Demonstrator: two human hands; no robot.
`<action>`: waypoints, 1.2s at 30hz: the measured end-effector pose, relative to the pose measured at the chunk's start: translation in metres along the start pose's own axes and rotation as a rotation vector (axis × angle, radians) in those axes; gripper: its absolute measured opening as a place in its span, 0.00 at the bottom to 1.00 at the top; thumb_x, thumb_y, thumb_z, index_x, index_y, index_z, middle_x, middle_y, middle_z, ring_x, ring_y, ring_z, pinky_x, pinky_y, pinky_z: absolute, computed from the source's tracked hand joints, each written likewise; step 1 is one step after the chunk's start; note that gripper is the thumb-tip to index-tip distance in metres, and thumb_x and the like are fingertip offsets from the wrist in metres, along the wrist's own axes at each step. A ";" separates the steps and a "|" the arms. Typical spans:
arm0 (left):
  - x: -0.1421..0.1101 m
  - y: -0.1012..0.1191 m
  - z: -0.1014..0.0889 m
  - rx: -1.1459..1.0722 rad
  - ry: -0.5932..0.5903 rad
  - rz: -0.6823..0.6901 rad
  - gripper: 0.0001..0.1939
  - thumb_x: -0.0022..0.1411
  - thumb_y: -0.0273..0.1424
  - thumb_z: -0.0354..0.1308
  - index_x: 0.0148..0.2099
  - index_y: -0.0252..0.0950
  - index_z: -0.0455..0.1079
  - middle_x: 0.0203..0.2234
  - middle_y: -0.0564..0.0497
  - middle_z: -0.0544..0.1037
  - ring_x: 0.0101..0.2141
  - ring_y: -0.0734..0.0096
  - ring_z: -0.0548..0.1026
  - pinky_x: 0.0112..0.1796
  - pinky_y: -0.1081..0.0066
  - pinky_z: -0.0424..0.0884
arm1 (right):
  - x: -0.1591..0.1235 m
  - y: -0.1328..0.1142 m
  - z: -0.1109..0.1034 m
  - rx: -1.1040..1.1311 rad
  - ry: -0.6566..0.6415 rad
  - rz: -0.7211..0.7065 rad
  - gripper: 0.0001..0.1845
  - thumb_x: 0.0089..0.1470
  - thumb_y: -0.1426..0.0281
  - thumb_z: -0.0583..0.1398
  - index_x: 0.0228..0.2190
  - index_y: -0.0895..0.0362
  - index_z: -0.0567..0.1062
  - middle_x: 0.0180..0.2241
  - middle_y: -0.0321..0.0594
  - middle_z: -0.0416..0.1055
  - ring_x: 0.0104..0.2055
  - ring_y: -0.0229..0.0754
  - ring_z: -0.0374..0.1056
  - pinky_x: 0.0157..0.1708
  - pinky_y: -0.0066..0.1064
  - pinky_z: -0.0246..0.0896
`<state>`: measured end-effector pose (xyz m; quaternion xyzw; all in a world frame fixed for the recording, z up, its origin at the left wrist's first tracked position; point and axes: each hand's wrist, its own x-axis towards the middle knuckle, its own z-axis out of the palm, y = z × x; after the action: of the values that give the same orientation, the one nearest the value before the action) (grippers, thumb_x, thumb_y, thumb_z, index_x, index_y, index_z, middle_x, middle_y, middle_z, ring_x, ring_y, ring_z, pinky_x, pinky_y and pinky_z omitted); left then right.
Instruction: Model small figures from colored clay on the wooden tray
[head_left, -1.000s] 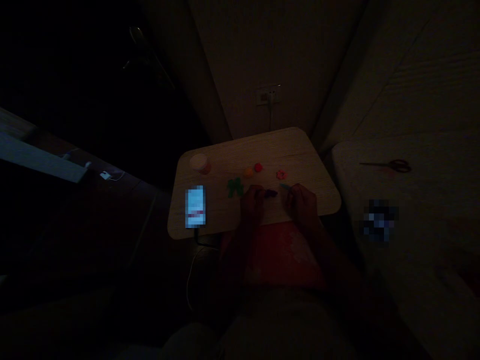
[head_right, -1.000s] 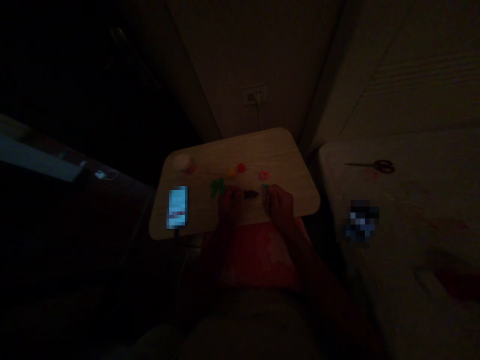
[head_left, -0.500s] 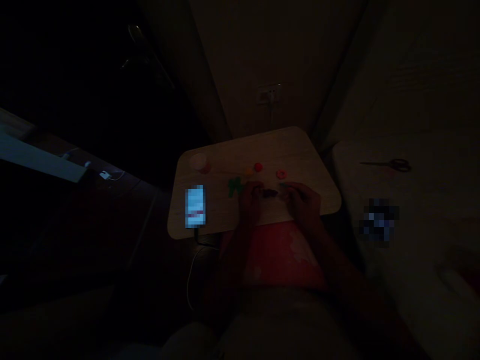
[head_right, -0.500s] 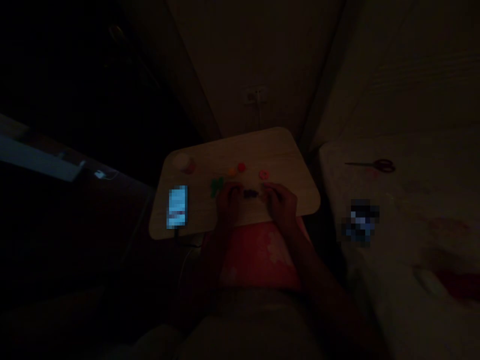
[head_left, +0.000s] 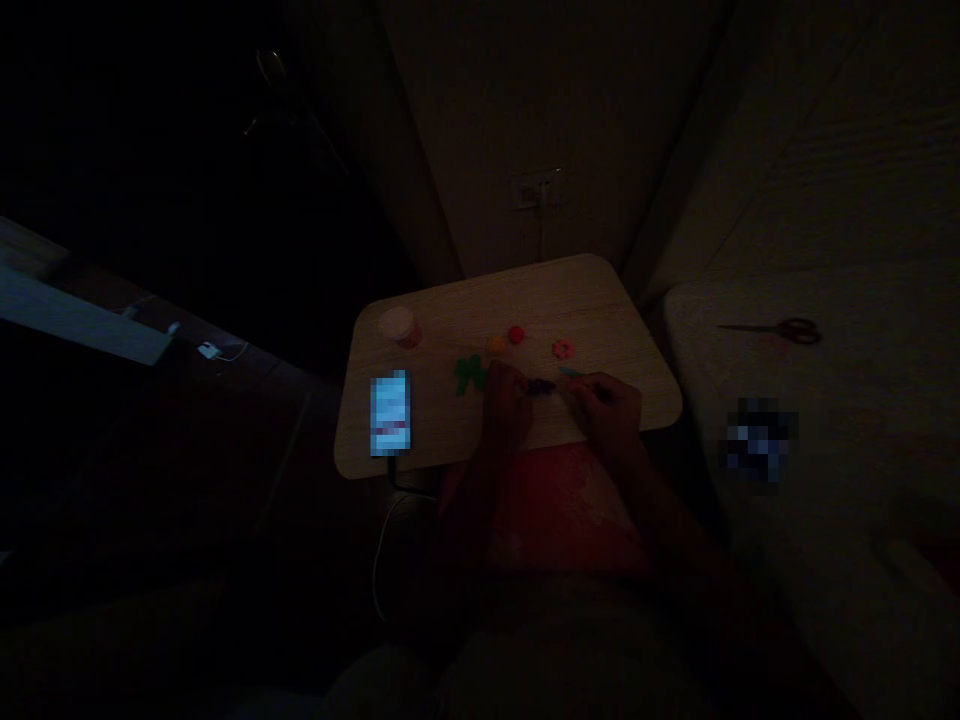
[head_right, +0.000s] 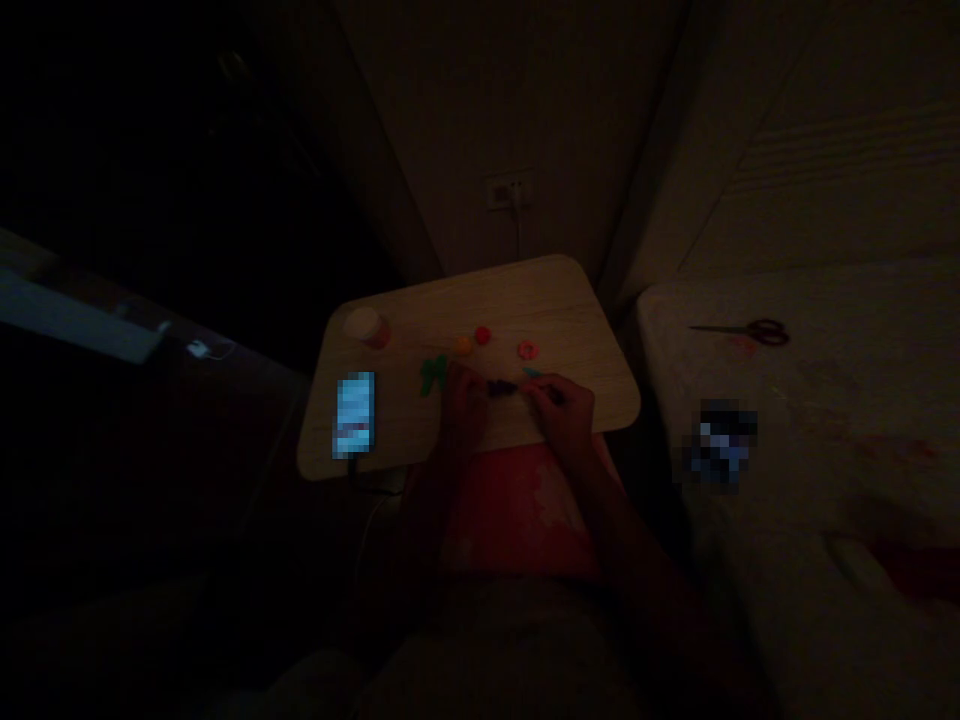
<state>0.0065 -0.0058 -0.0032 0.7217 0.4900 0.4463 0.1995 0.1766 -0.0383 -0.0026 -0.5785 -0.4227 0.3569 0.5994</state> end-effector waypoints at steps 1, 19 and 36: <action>-0.001 0.001 0.001 0.053 -0.033 0.012 0.05 0.59 0.24 0.59 0.39 0.36 0.69 0.38 0.46 0.68 0.42 0.60 0.69 0.47 0.61 0.68 | 0.001 0.001 0.000 0.015 -0.023 -0.018 0.07 0.49 0.66 0.68 0.30 0.56 0.82 0.23 0.36 0.76 0.22 0.36 0.68 0.21 0.26 0.62; 0.003 -0.006 -0.002 -0.240 -0.108 -0.004 0.29 0.73 0.50 0.42 0.36 0.36 0.75 0.32 0.46 0.71 0.36 0.65 0.71 0.40 0.63 0.71 | 0.002 0.007 -0.004 -0.019 -0.126 -0.161 0.09 0.55 0.62 0.65 0.32 0.54 0.81 0.31 0.40 0.78 0.32 0.41 0.73 0.30 0.31 0.68; 0.000 -0.009 0.001 -0.268 -0.089 -0.038 0.27 0.72 0.53 0.43 0.37 0.38 0.73 0.35 0.46 0.73 0.38 0.64 0.73 0.42 0.62 0.74 | 0.001 0.001 -0.003 -0.001 -0.220 -0.223 0.10 0.56 0.64 0.65 0.39 0.53 0.84 0.36 0.42 0.80 0.34 0.42 0.76 0.35 0.35 0.73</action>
<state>0.0027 -0.0015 -0.0104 0.6982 0.4303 0.4714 0.3243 0.1796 -0.0385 -0.0032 -0.4859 -0.5476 0.3492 0.5850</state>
